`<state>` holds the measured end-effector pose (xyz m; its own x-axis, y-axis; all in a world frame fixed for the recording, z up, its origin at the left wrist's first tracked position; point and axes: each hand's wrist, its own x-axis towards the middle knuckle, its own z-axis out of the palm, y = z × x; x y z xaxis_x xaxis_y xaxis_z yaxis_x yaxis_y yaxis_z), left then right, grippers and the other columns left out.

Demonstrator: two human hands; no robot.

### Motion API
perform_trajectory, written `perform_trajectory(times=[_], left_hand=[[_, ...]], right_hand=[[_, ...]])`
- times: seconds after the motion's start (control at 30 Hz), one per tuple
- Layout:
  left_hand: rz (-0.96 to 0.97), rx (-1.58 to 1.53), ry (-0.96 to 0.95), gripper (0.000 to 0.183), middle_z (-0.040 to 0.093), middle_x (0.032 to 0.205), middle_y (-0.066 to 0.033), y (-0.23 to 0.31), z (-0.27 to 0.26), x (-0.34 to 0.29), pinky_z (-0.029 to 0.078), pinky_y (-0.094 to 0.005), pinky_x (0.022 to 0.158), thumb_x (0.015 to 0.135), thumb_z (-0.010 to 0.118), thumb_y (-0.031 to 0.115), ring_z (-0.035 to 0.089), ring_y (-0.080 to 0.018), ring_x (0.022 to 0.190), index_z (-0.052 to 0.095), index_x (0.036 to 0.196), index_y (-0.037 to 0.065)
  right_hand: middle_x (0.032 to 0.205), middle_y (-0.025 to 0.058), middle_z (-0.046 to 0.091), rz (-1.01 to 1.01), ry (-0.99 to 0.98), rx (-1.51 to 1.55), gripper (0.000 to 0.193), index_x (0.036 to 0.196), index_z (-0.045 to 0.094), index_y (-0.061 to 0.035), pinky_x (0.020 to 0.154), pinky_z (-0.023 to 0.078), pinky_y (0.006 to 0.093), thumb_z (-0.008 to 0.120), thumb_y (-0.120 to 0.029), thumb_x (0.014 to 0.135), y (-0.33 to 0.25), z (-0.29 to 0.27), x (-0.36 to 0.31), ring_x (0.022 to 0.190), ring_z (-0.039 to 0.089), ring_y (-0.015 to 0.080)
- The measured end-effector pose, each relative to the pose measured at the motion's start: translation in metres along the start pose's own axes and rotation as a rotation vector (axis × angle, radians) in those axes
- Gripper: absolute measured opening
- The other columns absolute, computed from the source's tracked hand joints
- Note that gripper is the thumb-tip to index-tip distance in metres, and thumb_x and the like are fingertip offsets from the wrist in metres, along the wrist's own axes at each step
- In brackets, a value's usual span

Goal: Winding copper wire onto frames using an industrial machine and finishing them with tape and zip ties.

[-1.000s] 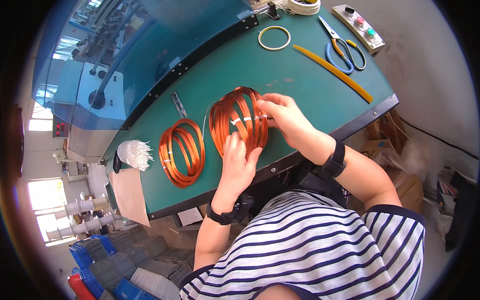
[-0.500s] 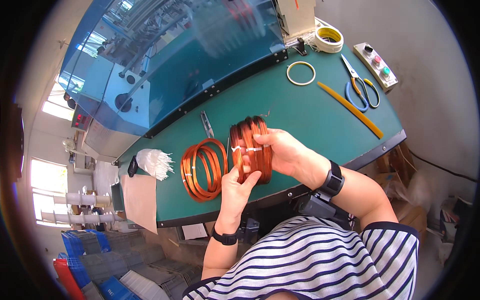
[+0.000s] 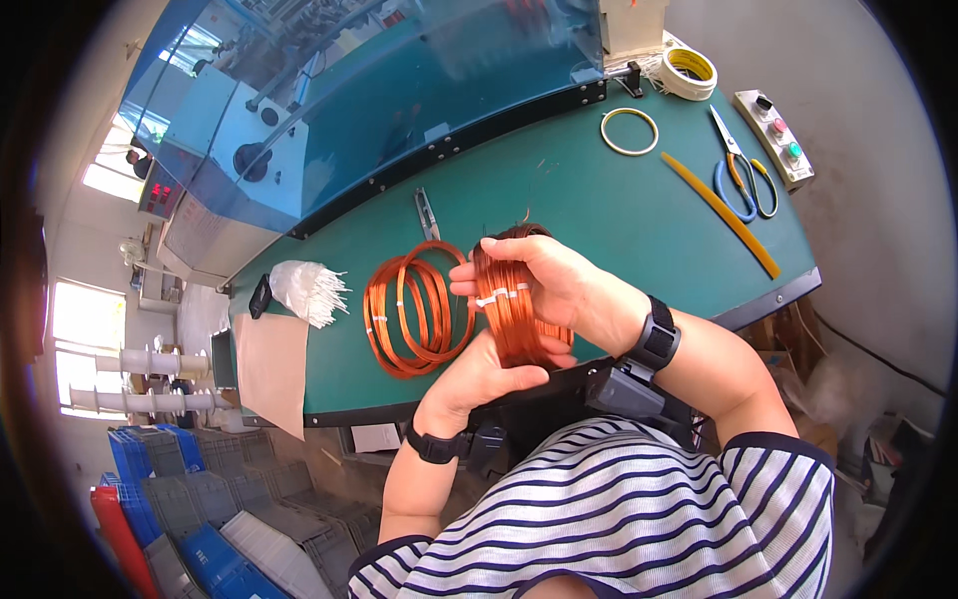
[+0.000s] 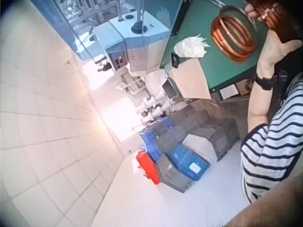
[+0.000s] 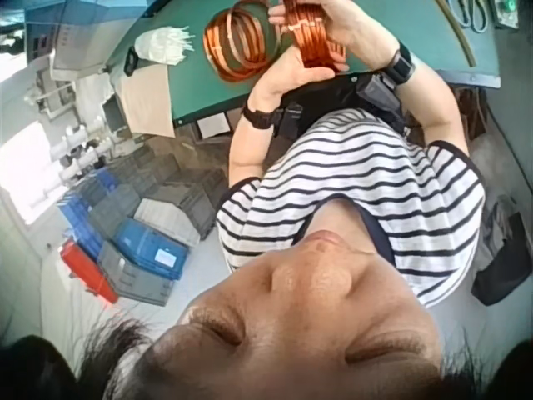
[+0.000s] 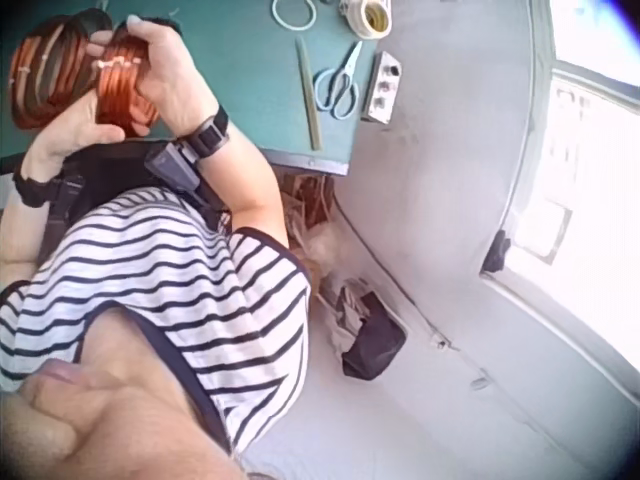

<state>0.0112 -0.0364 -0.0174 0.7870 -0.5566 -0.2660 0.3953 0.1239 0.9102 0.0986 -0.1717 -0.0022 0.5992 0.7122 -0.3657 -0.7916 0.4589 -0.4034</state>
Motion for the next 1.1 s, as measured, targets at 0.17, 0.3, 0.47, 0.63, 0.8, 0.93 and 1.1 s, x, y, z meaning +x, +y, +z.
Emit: perform_trajectory(times=[0.17, 0.3, 0.47, 0.63, 0.8, 0.93, 1.1], left_hand=[[0.13, 0.262, -0.09, 0.053, 0.058, 0.115, -0.0121, -0.025, 0.0, -0.001, 0.04, -0.0347, 0.097, 0.079, 0.07, 0.029, 0.053, -0.0213, 0.111, 0.052, 0.118, -0.001], [0.383, 0.257, 0.352, 0.034, 0.06, 0.113, -0.0081, -0.048, -0.001, -0.006, 0.04, -0.0302, 0.095, 0.088, 0.056, 0.014, 0.055, -0.0186, 0.107, 0.052, 0.117, -0.003], [0.438, -0.398, 0.815, 0.027, 0.057, 0.111, -0.0062, -0.062, -0.019, 0.008, 0.042, -0.0266, 0.088, 0.091, 0.046, 0.004, 0.054, -0.0105, 0.097, 0.051, 0.118, 0.001], [0.41, -0.396, 0.476, 0.033, 0.056, 0.11, -0.0053, -0.048, -0.022, 0.026, 0.045, -0.0301, 0.086, 0.09, 0.049, 0.019, 0.055, -0.0153, 0.099, 0.048, 0.12, 0.005], [0.166, -0.56, 0.434, 0.023, 0.041, 0.065, 0.0047, -0.057, -0.035, 0.02, 0.033, -0.0187, 0.046, 0.096, 0.045, 0.02, 0.035, -0.0034, 0.05, 0.05, 0.112, 0.005], [0.03, -0.408, 0.561, 0.027, 0.033, 0.06, 0.0044, -0.05, -0.029, 0.023, 0.026, -0.0187, 0.041, 0.098, 0.041, 0.025, 0.029, -0.003, 0.045, 0.048, 0.114, 0.005], [0.018, -0.279, 0.64, 0.032, 0.046, 0.069, 0.0011, -0.045, -0.022, 0.03, 0.031, -0.0185, 0.04, 0.099, 0.036, 0.022, 0.035, -0.0029, 0.046, 0.044, 0.124, 0.005]], right_hand=[[0.074, 0.0082, 0.055, 0.007, 0.015, 0.025, 0.021, 0.106, 0.049, 0.0046, 0.06, 0.05, 0.0299, 0.045, -0.01, 0.092, 0.004, -0.012, 0.008, 0.073, 0.058, 0.0206], [0.067, 0.0051, 0.047, 0.056, -0.036, 0.044, 0.014, 0.102, 0.048, 0.0021, 0.046, 0.037, 0.0242, 0.044, -0.008, 0.093, -0.002, 0.0, 0.005, 0.058, 0.047, 0.0136], [0.066, 0.0045, 0.047, 0.283, -0.257, -0.071, 0.012, 0.099, 0.05, 0.0006, 0.042, 0.036, 0.0236, 0.046, -0.009, 0.093, 0.002, 0.026, -0.007, 0.055, 0.047, 0.0126], [0.063, 0.0071, 0.044, 0.343, -0.506, 0.072, 0.024, 0.104, 0.051, 0.0045, 0.043, 0.035, 0.0248, 0.054, -0.013, 0.089, 0.009, 0.007, -0.015, 0.053, 0.043, 0.0157], [0.064, 0.0092, 0.05, 0.073, -0.249, -0.106, 0.037, 0.113, 0.05, 0.0047, 0.047, 0.044, 0.0284, 0.054, -0.023, 0.089, -0.001, -0.031, -0.022, 0.057, 0.053, 0.0225], [0.093, 0.0124, 0.054, -0.22, 0.124, -0.448, 0.049, 0.13, 0.035, -0.0019, 0.058, 0.051, 0.0298, 0.048, -0.032, 0.094, 0.014, -0.062, -0.021, 0.07, 0.06, 0.0208], [0.1, 0.0102, 0.053, -0.303, 0.282, -0.659, 0.045, 0.129, 0.036, -0.0059, 0.062, 0.05, 0.0271, 0.049, -0.028, 0.093, 0.03, -0.058, -0.006, 0.074, 0.06, 0.0186]])
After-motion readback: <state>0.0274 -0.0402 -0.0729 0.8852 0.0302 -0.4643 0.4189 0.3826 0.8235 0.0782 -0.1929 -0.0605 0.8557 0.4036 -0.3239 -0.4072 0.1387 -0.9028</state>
